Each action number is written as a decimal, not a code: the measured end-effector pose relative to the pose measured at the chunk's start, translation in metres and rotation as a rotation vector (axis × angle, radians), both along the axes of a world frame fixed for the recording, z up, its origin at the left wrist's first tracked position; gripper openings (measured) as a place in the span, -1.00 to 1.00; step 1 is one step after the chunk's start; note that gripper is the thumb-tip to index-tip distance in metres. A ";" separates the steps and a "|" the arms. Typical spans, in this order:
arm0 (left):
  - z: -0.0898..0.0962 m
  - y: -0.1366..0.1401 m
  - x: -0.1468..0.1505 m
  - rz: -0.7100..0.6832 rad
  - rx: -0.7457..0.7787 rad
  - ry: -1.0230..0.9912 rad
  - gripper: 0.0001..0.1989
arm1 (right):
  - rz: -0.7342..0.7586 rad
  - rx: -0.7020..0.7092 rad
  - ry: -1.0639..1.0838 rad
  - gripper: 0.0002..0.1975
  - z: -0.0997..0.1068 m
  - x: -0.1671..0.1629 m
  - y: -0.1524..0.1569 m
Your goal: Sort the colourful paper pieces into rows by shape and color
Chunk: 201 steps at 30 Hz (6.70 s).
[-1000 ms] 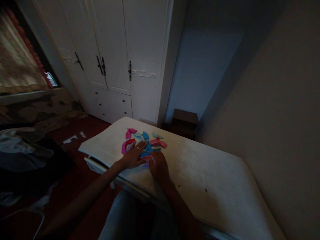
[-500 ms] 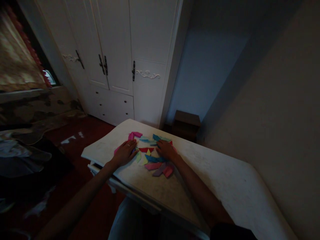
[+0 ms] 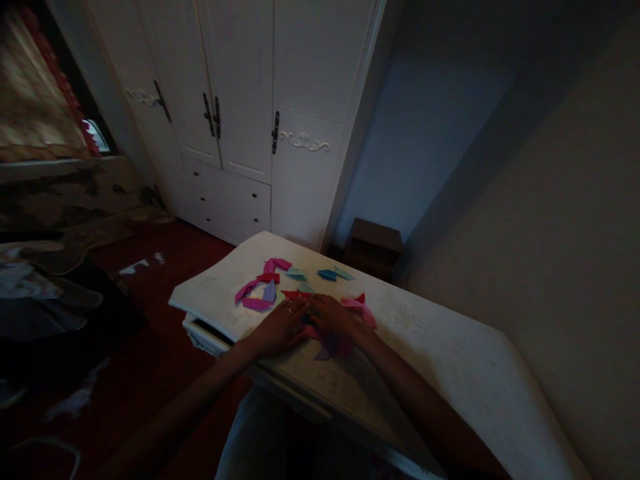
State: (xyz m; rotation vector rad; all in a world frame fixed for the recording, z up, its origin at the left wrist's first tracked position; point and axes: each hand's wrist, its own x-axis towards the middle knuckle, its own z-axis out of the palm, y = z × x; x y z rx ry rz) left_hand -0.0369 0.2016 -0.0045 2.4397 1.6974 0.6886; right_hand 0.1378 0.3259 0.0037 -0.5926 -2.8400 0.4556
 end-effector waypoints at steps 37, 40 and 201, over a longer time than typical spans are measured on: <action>-0.005 -0.005 -0.006 0.114 0.084 -0.136 -0.17 | 0.035 0.117 -0.025 -0.56 0.016 -0.043 0.054; -0.009 -0.003 -0.007 0.167 0.083 -0.128 -0.17 | 0.094 0.037 0.029 -0.49 0.011 0.003 0.040; 0.008 0.014 0.127 0.231 -0.170 -0.243 -0.58 | -0.894 0.016 0.264 -0.62 -0.021 0.246 -0.091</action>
